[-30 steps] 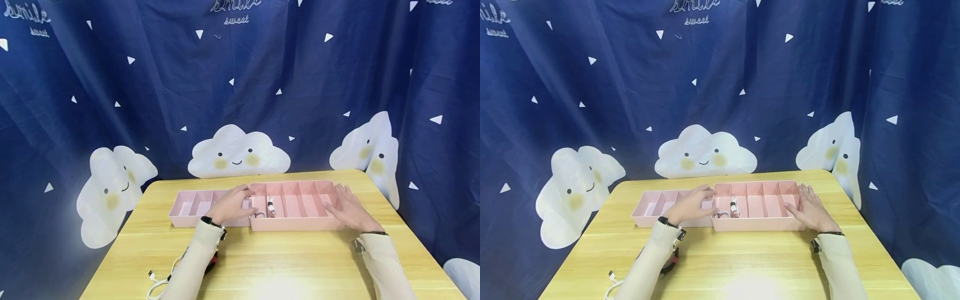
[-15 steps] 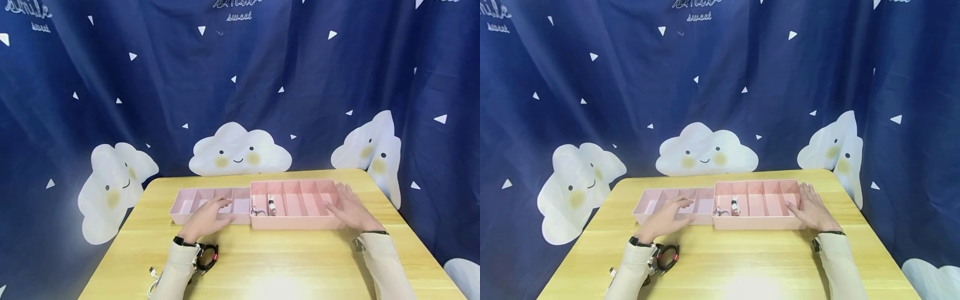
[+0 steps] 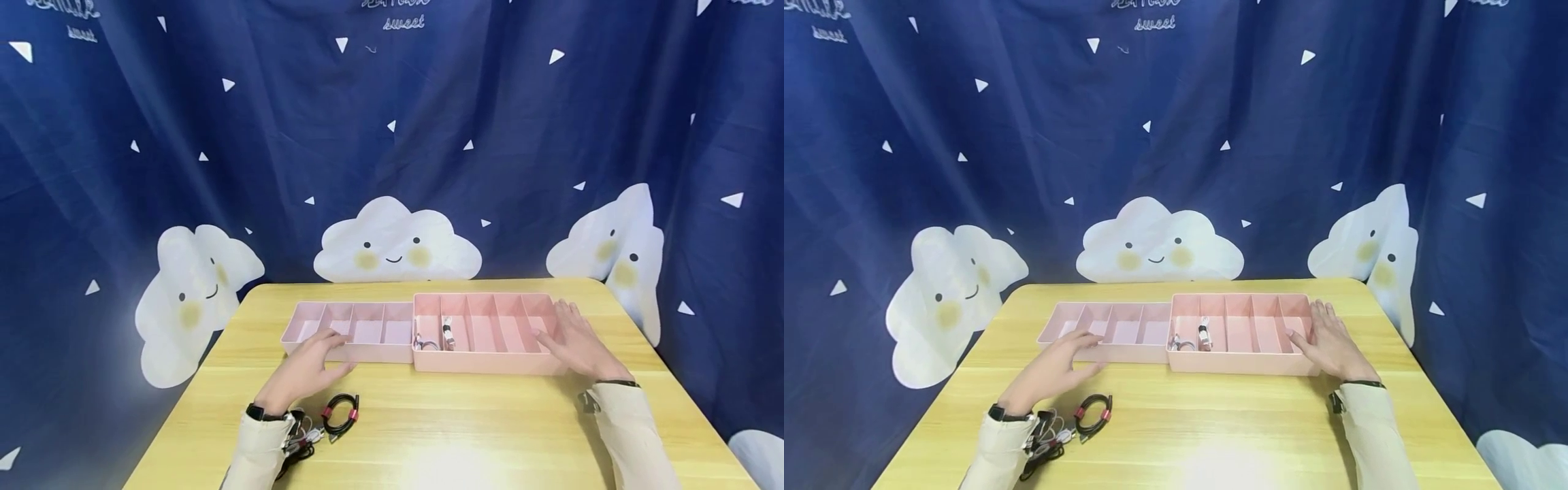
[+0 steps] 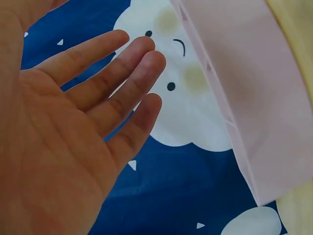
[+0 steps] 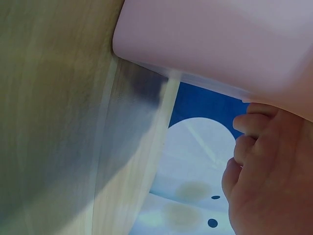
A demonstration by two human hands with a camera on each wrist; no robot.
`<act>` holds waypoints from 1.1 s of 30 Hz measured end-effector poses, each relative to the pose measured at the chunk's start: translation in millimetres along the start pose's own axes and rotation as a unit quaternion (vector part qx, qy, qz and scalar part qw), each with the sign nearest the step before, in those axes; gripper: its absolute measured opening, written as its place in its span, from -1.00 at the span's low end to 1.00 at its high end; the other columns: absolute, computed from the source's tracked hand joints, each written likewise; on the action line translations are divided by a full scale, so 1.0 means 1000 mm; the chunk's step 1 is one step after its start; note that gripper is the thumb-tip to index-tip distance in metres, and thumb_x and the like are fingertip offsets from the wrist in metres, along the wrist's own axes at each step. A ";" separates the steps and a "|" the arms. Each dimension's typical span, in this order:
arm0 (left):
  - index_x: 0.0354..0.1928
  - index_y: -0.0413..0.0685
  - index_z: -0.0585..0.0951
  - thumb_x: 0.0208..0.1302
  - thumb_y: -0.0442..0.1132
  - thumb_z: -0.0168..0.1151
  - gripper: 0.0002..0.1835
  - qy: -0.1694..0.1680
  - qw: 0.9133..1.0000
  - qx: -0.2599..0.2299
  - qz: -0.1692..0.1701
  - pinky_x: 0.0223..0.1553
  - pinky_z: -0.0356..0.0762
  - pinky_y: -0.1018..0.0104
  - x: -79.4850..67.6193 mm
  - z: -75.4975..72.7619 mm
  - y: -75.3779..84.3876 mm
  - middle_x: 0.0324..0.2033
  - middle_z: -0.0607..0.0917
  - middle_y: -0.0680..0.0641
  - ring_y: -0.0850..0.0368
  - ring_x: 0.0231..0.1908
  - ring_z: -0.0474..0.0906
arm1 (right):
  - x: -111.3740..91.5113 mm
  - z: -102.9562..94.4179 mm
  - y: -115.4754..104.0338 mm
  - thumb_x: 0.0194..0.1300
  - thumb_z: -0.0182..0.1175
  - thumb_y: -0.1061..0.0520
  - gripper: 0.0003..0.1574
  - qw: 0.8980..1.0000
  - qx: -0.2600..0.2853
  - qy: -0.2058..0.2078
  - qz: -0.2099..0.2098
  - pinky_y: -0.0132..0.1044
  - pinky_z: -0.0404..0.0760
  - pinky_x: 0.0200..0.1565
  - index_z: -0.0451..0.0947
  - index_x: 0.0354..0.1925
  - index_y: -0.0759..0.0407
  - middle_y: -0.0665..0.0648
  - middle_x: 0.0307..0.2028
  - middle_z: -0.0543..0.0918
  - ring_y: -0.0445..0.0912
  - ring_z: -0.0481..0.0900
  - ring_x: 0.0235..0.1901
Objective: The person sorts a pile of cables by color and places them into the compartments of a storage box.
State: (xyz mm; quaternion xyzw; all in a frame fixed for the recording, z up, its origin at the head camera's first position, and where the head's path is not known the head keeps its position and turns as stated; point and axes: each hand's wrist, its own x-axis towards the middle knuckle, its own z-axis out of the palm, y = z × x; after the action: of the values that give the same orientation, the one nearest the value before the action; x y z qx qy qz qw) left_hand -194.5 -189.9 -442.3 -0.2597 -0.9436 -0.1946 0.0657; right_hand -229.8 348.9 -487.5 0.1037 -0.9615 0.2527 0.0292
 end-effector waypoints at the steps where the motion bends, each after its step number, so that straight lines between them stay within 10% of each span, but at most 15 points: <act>1: 0.25 -0.18 0.63 0.38 0.08 0.32 -0.43 -0.003 1.000 -0.001 -0.004 0.24 0.59 0.00 -0.003 0.000 -0.001 0.17 0.67 -0.11 -0.04 0.16 0.63 | 0.000 0.000 0.000 0.54 0.01 -0.30 0.21 1.000 0.000 0.001 -0.001 0.48 -0.15 0.48 -0.26 0.58 0.53 0.65 0.56 -0.21 0.54 -0.34 0.57; 33: 0.35 -0.20 0.54 0.18 0.29 0.42 -0.13 -0.105 0.993 0.009 -0.046 0.30 0.47 -0.24 -0.047 0.027 -0.004 0.28 0.57 -0.23 -0.23 0.27 0.52 | 0.001 0.004 0.005 0.54 0.00 -0.32 0.22 1.000 -0.006 0.007 -0.003 0.51 -0.13 0.46 -0.25 0.58 0.55 0.67 0.54 -0.18 0.57 -0.26 0.55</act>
State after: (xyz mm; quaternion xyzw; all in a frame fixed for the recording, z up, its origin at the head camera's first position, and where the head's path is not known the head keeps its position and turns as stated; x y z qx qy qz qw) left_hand -157.1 -203.9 -479.3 -0.2340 -0.9581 -0.1601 -0.0407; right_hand -232.0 350.8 -492.9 0.1042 -0.9625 0.2478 0.0370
